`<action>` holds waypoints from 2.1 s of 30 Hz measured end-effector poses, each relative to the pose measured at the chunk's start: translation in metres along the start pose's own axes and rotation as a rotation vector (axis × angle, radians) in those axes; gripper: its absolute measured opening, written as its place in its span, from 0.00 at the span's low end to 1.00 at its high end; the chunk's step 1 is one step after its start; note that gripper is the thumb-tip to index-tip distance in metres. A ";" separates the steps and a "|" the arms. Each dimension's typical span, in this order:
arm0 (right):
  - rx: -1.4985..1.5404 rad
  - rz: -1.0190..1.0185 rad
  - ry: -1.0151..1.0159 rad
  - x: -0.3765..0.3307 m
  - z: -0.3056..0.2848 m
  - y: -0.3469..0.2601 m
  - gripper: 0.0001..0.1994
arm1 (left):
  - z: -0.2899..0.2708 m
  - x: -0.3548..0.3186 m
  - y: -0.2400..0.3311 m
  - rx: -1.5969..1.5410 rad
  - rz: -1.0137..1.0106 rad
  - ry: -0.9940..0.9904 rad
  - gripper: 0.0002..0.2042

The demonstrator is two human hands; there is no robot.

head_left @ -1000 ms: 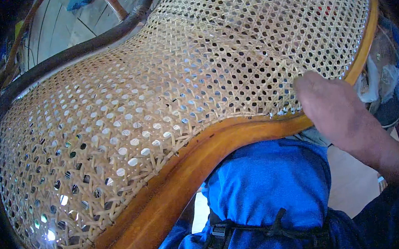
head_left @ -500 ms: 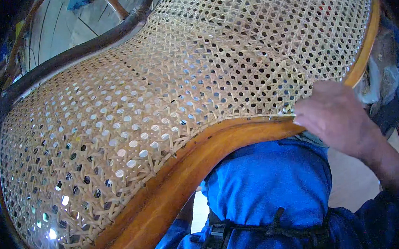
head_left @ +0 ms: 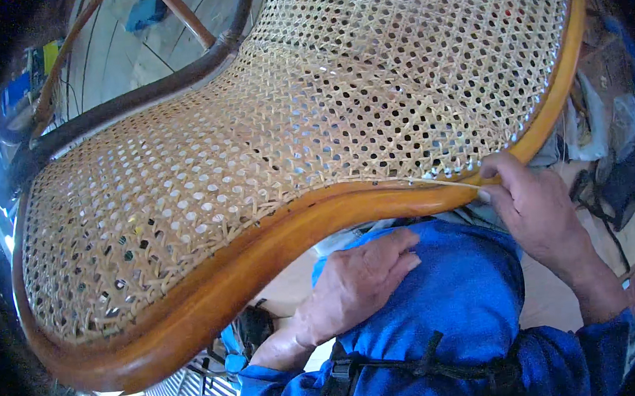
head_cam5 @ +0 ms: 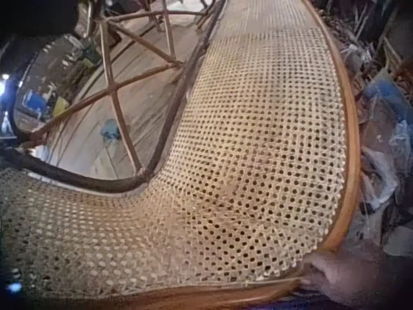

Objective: The person applies glue to the edge of a rattan chair seat and then uses a hammer and a thin rod to secure the rattan weave into the wooden frame. The person works along the curved edge of the seat, repeatedly tapping the rod to embed the weave.

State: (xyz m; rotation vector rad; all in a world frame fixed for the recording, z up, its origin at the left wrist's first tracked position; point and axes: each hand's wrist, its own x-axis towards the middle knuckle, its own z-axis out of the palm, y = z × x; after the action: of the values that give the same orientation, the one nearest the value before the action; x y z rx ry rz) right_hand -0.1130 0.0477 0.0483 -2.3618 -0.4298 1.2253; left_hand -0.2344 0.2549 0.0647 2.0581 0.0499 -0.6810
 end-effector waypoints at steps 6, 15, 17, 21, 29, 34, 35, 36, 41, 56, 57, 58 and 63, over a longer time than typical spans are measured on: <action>0.050 -0.095 0.273 -0.020 0.008 0.019 0.16 | 0.016 0.004 0.019 -0.334 -0.293 -0.025 0.10; 0.363 -0.637 0.280 -0.025 0.028 0.012 0.17 | 0.021 0.015 0.024 -0.948 -0.237 -0.209 0.09; 0.517 -0.664 0.215 -0.025 0.032 0.015 0.15 | 0.021 0.016 0.022 -0.980 -0.216 -0.234 0.10; 0.585 -0.649 0.220 -0.027 0.040 0.017 0.11 | 0.022 0.019 0.014 -1.127 -0.246 -0.265 0.12; 0.569 -0.403 0.303 -0.025 0.036 0.017 0.06 | 0.034 0.027 0.031 0.179 -0.205 -0.049 0.29; 0.773 -0.322 0.820 -0.034 0.024 0.046 0.02 | 0.036 0.034 0.031 0.399 -0.136 -0.067 0.31; 0.890 -0.240 0.889 -0.037 0.012 0.063 0.05 | 0.031 0.033 0.035 0.446 -0.119 -0.061 0.31; 0.911 -0.051 0.914 -0.040 0.009 0.091 0.05 | 0.029 0.031 0.039 0.456 -0.136 -0.056 0.31; 0.927 0.504 0.900 -0.058 0.060 0.220 0.06 | 0.032 0.038 0.044 0.452 -0.164 -0.098 0.31; 1.112 0.197 0.383 -0.086 0.033 0.058 0.03 | 0.039 0.053 0.070 0.098 0.353 0.079 0.16; 1.053 0.101 0.350 -0.090 0.036 0.050 0.02 | 0.041 0.053 0.075 0.042 0.280 0.000 0.15; 0.992 0.007 0.318 -0.091 0.037 0.045 0.03 | 0.042 0.051 0.080 -0.015 0.207 -0.080 0.14; 1.250 0.151 0.238 -0.089 0.051 0.047 0.05 | 0.048 0.050 0.069 -0.052 0.116 -0.229 0.12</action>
State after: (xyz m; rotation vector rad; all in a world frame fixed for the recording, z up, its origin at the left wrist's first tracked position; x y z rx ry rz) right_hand -0.2016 -0.0212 0.0601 -1.3937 0.4941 0.8290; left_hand -0.1931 0.1668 0.0738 1.9055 -0.1800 -0.8292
